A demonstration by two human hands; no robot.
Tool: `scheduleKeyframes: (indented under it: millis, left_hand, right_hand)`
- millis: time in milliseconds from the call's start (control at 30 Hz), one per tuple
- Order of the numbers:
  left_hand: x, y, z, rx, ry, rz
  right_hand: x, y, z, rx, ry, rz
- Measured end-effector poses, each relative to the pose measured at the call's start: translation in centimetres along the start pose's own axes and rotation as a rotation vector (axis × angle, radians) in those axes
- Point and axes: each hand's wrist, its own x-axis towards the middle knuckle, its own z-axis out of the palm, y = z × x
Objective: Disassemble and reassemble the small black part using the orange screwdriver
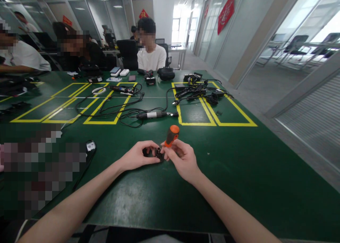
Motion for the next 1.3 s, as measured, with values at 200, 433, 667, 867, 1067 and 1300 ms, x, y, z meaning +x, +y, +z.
scheduleKeyframes:
  millis: [200,433,667,867,1067,1300]
  left_hand:
    - [0.0,0.17,0.02,0.008,-0.004,-0.005]
    - [-0.04,-0.03,-0.21,0.009,-0.014,0.026]
    - [0.0,-0.12,-0.34,0.0,-0.025,0.035]
    - [0.0,-0.3,-0.33,0.007,-0.018,0.013]
    - [0.06,-0.31,-0.38,-0.014,-0.018,0.011]
    - [0.04,-0.2,-0.29,-0.026,-0.018,0.008]
  right_hand:
    - [0.11,-0.13,0.07,-0.022,0.083,0.01]
    - [0.36,-0.58,-0.08,-0.039,-0.003,-0.018]
    - [-0.2,-0.15,0.11,-0.003,0.006,-0.025]
    - [0.03,0.0,0.11,0.005,0.014,-0.026]
    - [-0.14,0.19,0.27,0.028,0.003,-0.009]
    - [0.01,0.07,0.16,0.014,0.048,-0.019]
